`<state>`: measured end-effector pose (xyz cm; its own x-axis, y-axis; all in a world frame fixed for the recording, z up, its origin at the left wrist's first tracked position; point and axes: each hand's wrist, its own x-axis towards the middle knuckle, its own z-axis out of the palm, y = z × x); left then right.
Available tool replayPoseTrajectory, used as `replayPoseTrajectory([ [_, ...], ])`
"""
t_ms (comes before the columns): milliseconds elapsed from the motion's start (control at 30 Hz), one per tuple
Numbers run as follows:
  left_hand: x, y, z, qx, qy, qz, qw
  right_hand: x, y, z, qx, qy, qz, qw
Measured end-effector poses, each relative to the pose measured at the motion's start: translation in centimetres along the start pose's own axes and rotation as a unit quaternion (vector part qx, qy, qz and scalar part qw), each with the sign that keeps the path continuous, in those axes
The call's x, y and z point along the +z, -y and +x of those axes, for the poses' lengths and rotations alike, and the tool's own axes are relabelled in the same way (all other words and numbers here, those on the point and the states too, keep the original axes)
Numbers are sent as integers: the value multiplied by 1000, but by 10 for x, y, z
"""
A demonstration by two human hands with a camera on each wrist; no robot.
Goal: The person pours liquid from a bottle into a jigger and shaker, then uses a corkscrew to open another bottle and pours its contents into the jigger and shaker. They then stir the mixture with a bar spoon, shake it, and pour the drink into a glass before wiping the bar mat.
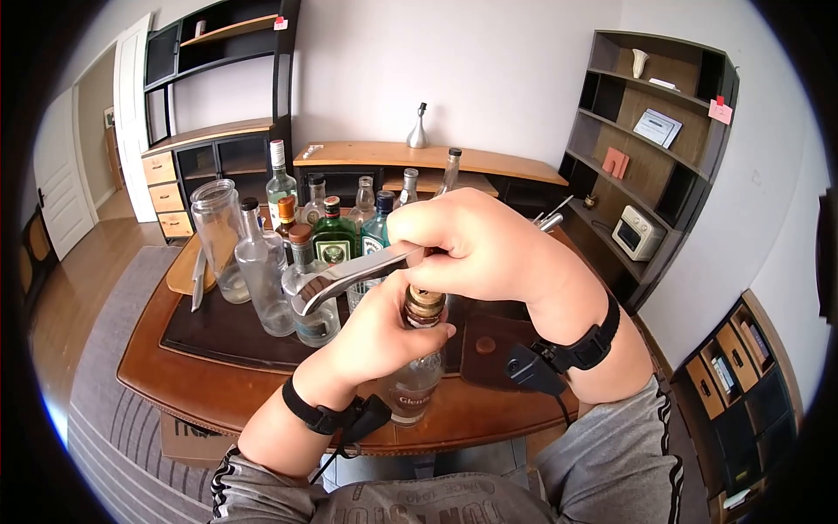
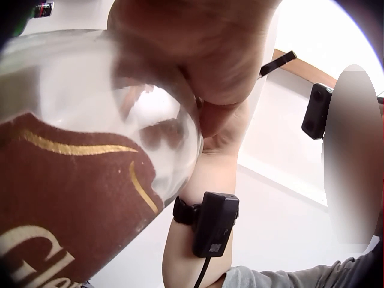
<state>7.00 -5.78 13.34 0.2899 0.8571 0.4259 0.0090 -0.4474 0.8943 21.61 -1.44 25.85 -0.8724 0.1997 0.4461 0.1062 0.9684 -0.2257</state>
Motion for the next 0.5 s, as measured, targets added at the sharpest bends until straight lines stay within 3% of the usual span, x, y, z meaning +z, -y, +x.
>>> replayPoseTrajectory([
  [100,1,-3,4,4,3,1,1000,0,-3,-1,37,-16,59,997],
  [300,3,-1,3,-7,-25,-5,1000,5,-4,-1,41,-50,52,997],
  [500,0,-5,4,0,-12,68,998,-12,17,6,111,45,-53,991],
])
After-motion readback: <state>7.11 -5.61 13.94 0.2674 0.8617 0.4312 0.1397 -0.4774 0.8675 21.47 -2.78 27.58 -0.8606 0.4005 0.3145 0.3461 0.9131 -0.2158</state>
